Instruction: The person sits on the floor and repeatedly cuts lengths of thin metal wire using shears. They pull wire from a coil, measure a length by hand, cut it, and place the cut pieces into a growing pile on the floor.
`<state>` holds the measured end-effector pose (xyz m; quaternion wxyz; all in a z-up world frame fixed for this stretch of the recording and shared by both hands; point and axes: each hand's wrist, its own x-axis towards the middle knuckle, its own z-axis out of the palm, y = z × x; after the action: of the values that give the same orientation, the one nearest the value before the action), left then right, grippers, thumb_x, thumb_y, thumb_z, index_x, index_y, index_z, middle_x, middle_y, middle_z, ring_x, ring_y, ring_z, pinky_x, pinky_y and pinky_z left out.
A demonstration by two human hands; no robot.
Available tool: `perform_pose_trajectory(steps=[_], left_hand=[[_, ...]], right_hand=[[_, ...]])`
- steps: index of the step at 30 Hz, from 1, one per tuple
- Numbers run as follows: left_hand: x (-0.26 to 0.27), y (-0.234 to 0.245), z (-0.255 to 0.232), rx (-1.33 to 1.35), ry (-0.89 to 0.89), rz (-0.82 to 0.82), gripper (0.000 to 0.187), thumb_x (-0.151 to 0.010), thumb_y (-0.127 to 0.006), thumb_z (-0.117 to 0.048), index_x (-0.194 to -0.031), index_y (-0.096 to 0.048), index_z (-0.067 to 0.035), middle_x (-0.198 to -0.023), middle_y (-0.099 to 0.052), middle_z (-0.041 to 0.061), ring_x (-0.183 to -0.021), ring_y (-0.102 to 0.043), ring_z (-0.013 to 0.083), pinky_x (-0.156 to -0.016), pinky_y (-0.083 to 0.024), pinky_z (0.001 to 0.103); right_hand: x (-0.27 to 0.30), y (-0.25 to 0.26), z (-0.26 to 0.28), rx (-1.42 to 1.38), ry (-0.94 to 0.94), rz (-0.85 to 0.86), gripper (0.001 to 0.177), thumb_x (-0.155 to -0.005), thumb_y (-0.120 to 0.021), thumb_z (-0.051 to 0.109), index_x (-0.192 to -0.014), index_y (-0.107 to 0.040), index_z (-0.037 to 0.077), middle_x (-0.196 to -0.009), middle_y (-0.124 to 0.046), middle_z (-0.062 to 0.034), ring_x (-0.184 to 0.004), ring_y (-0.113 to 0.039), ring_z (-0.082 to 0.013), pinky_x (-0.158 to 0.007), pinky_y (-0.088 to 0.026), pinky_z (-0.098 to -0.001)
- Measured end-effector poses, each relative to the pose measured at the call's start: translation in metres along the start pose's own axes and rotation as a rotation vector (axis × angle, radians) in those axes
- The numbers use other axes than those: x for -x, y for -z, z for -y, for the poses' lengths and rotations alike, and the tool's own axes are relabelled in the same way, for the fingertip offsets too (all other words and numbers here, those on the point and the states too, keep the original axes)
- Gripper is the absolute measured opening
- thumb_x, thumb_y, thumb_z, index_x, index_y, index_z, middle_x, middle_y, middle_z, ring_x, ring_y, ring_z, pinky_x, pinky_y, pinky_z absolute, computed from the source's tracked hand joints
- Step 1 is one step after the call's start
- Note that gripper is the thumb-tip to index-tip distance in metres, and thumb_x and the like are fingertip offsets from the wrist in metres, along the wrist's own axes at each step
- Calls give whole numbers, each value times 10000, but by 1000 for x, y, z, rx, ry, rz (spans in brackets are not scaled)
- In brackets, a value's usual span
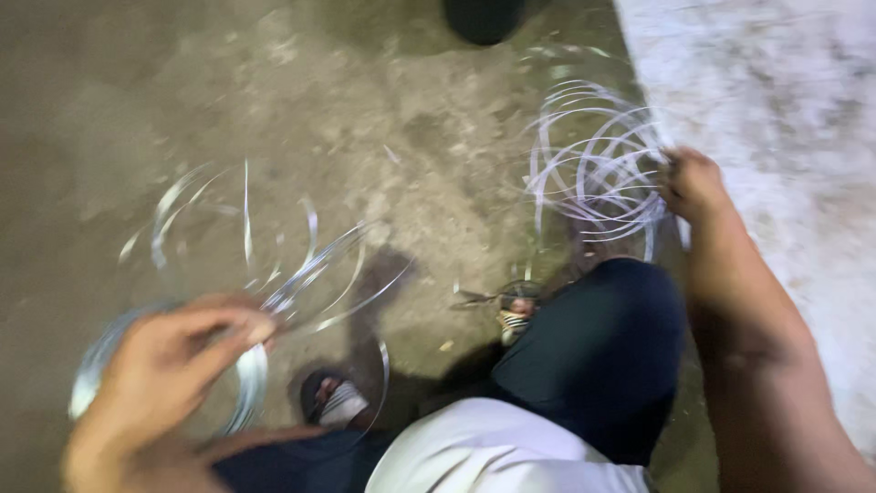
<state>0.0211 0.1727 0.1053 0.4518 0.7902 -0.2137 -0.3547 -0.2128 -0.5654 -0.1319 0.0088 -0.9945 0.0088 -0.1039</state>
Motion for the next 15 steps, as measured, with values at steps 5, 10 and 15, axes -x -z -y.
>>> perform_pose_trajectory(steps=[5, 10, 15], left_hand=[[-23, -22, -31, 233, -73, -107, 170, -934, -697, -109, -1034, -774, 5, -964, -773, 55, -906, -709, 131, -840, -561, 290], [-46, -32, -46, 113, -103, -219, 197, -955, -721, -197, -1001, -792, -19, -858, -770, 18, -821, -662, 89, -765, -529, 264], [-77, -43, -51, 263, -246, -231, 199, -973, -711, -195, -1042, -782, -22, -873, -767, 7, -847, -666, 63, -823, -530, 243]], right_hand=[[75, -43, 5, -285, -894, 396, 329, -903, -627, 319, -958, -756, 22, -934, -699, -193, -856, -648, -340, -736, -512, -447], [48, -8, 3, 102, -894, 690, 555, -930, -707, 525, -1071, -814, -1, -1127, -746, -252, -1034, -681, -362, -864, -540, -433], [-75, 105, 78, -416, -749, 197, 321, -1114, -687, 280, -1254, -710, -8, -1050, -750, -169, -918, -698, -216, -802, -532, -343]])
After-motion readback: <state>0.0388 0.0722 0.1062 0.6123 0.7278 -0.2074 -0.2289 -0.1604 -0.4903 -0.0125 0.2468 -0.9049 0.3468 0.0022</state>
